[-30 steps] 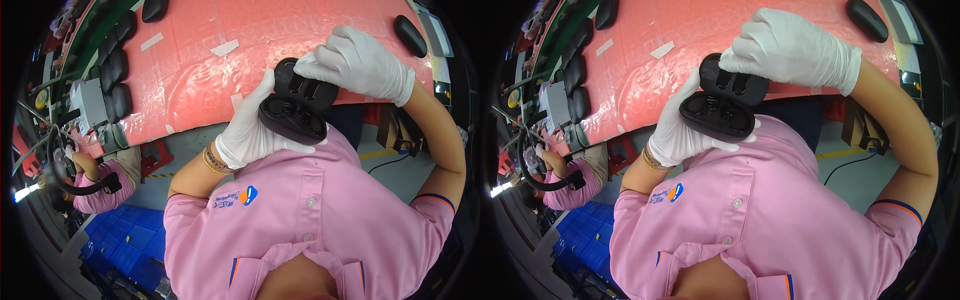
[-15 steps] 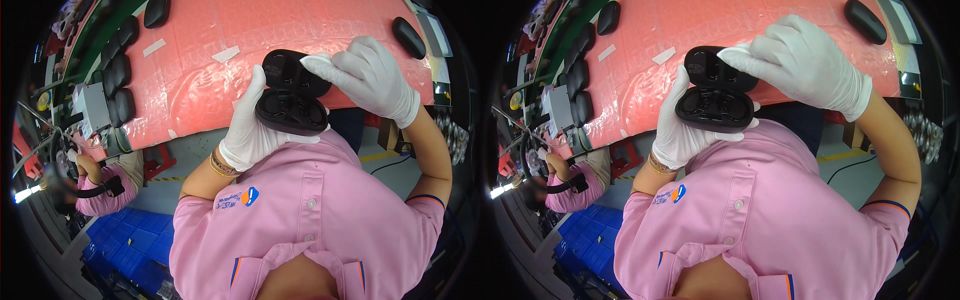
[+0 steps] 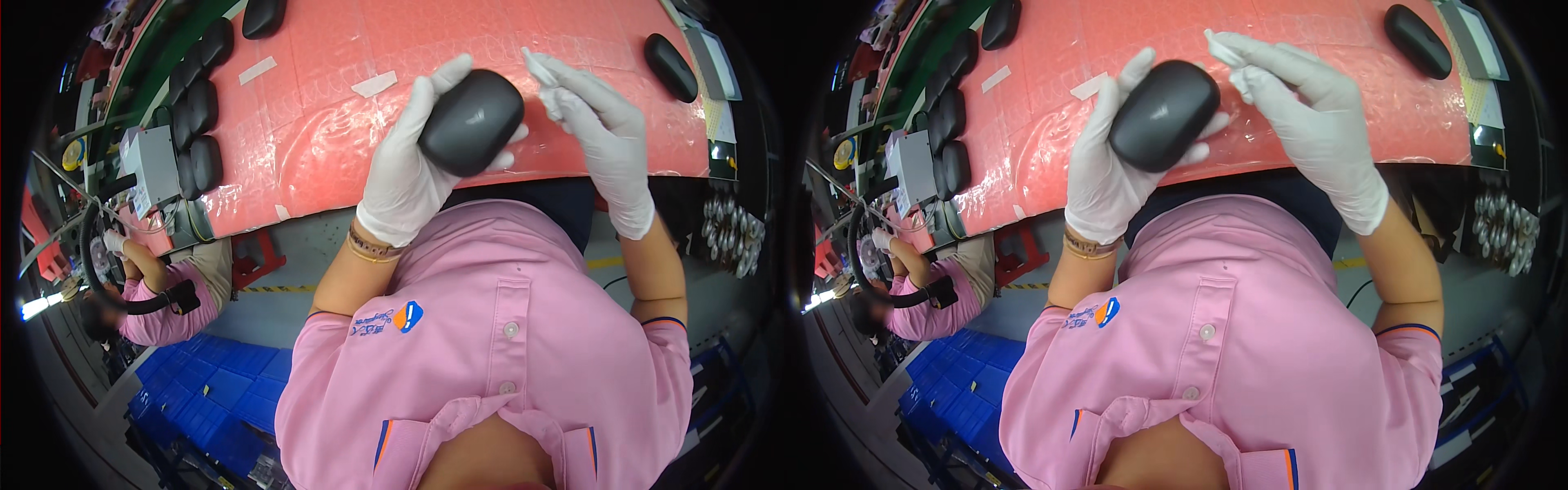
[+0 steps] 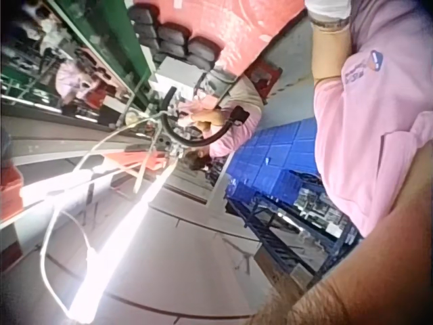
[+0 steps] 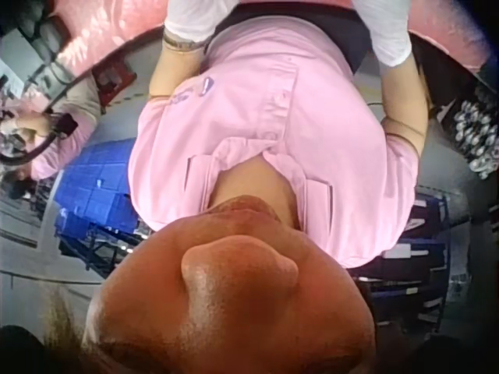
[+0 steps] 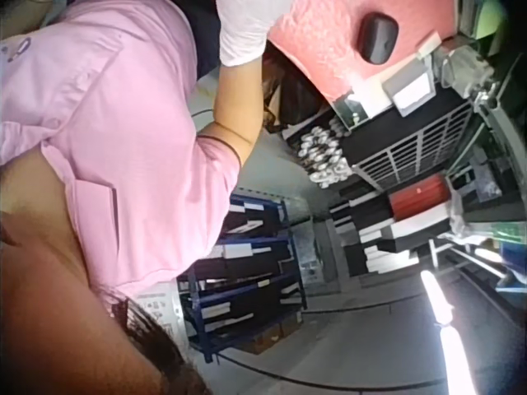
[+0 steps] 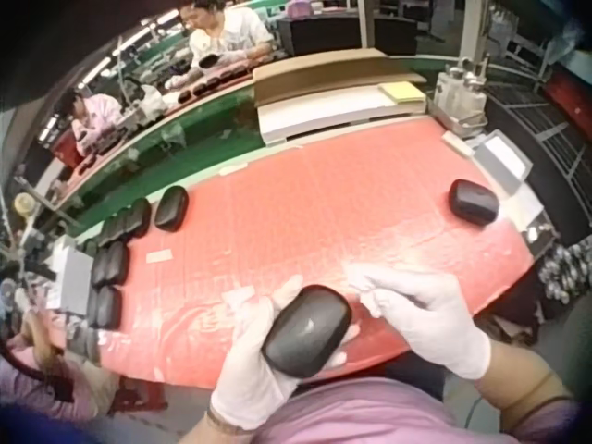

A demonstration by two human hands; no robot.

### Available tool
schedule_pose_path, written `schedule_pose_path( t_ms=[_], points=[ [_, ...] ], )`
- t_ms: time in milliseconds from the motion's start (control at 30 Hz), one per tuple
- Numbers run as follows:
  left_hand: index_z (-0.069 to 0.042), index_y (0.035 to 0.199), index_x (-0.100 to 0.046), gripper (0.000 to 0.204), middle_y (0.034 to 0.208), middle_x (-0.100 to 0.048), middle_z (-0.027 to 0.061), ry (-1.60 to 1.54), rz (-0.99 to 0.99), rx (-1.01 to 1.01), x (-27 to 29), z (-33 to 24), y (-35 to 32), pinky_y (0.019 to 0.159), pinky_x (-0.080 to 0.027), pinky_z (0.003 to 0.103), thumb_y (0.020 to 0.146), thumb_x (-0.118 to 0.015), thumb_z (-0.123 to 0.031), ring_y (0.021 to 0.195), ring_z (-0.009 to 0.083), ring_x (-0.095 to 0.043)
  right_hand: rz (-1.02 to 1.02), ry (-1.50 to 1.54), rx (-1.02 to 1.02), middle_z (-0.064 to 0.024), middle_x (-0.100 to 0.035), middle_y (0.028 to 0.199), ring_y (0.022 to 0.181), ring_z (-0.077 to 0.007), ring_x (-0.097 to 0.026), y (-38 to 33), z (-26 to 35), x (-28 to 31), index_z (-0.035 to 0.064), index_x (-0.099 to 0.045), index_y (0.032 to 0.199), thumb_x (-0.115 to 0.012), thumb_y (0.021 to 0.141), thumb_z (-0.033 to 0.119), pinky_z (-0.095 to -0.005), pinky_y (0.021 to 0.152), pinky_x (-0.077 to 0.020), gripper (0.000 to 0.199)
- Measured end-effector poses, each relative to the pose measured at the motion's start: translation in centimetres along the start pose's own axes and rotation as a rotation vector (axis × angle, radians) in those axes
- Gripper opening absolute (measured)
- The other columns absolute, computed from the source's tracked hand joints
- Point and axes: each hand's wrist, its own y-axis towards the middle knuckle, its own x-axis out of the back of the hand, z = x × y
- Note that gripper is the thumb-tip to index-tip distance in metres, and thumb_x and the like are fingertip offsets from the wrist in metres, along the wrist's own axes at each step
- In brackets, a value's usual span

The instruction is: Cleaning and inspecting wireless earbud charging cases with a wipe before sorting them into a tray.

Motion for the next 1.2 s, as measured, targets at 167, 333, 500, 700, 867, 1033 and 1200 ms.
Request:
schedule_pose_path(
  t_ms=[167,333,500,700,867,1033,1200],
  points=[
    [-0.006,0.136,-0.044,0.043,0.123,-0.057,0.0118,-0.016,-0.081,-0.061,1.2,0.9,1.5,0.089,-0.054,0.041,0.101,-0.041,-0.031,0.109,0.0256,-0.06,0.041,-0.295,0.1,-0.0038,-0.058,0.083,0.073,-0.0099,-0.055,-0.5,-2.3,-1.8,0.0029,-0.061,0.125,-0.05,0.087,-0.005,-0.0229,0.067,-0.0457,0.04],
    [-0.005,0.137,-0.043,0.042,0.125,-0.055,0.0108,-0.062,-0.14,-0.082,1.3,1.3,2.0,0.094,-0.051,0.038,0.102,-0.04,-0.028,0.112,0.0237,-0.058,0.095,-0.741,0.551,-0.0021,-0.054,0.08,0.067,-0.0182,-0.049,-3.7,-1.8,-4.1,0.0114,-0.067,0.118,-0.06,0.065,-0.005,-0.0318,0.061,-0.0433,0.056],
    [-0.005,0.136,-0.043,0.041,0.123,-0.056,0.0111,0.012,-0.09,-0.123,1.3,1.6,1.6,0.094,-0.051,0.037,0.102,-0.039,-0.027,0.111,0.0233,-0.058,-0.001,-0.384,0.107,-0.003,-0.053,0.082,0.065,-0.0187,-0.05,-0.5,-2.7,-2.2,0.0131,-0.064,0.118,-0.061,0.068,0.001,-0.0325,0.062,-0.0464,0.052],
    [-0.005,0.134,-0.044,0.039,0.118,-0.058,0.0123,-0.157,-0.218,-0.075,1.5,1.4,1.7,0.089,-0.054,0.04,0.101,-0.04,-0.026,0.104,0.0276,-0.061,0.011,-0.675,0.559,-0.0033,-0.053,0.078,0.07,-0.022,-0.052,-1.9,-2.7,-3.2,0.0058,-0.066,0.116,-0.058,0.066,-0.004,-0.0348,0.066,-0.0452,0.051],
    [-0.005,0.131,-0.047,0.037,0.117,-0.059,0.0103,-0.123,-0.181,0.005,0.8,0.8,1.7,0.091,-0.053,0.039,0.102,-0.04,-0.027,0.105,0.0246,-0.061,0.088,-0.724,0.578,-0.0034,-0.051,0.077,0.067,-0.0208,-0.05,-2.9,-1.6,-4.0,0.0047,-0.065,0.118,-0.06,0.067,-0.001,-0.0327,0.062,-0.0419,0.052],
    [-0.008,0.138,-0.042,0.044,0.123,-0.057,0.0092,-0.044,-0.181,-0.099,0.7,1.5,1.8,0.094,-0.05,0.034,0.101,-0.041,-0.031,0.109,0.0213,-0.059,-0.058,-0.504,0.321,-0.007,-0.046,0.07,0.061,-0.0199,-0.046,-0.4,-2.4,-2.8,0.0085,-0.064,0.122,-0.053,0.074,-0.009,-0.0292,0.058,-0.0411,0.052],
    [-0.01,0.149,-0.026,0.059,0.137,-0.045,0.0058,0.183,-0.121,-0.193,-1.3,2.1,0.6,0.103,-0.04,0.033,0.1,-0.04,-0.04,0.124,0.0157,-0.047,-0.003,-0.371,0.236,-0.0065,-0.046,0.069,0.061,-0.0234,-0.05,1.5,-1.7,-2.4,0.0152,-0.068,0.111,-0.057,0.072,-0.003,-0.0348,0.056,-0.0431,0.044]
  ],
)
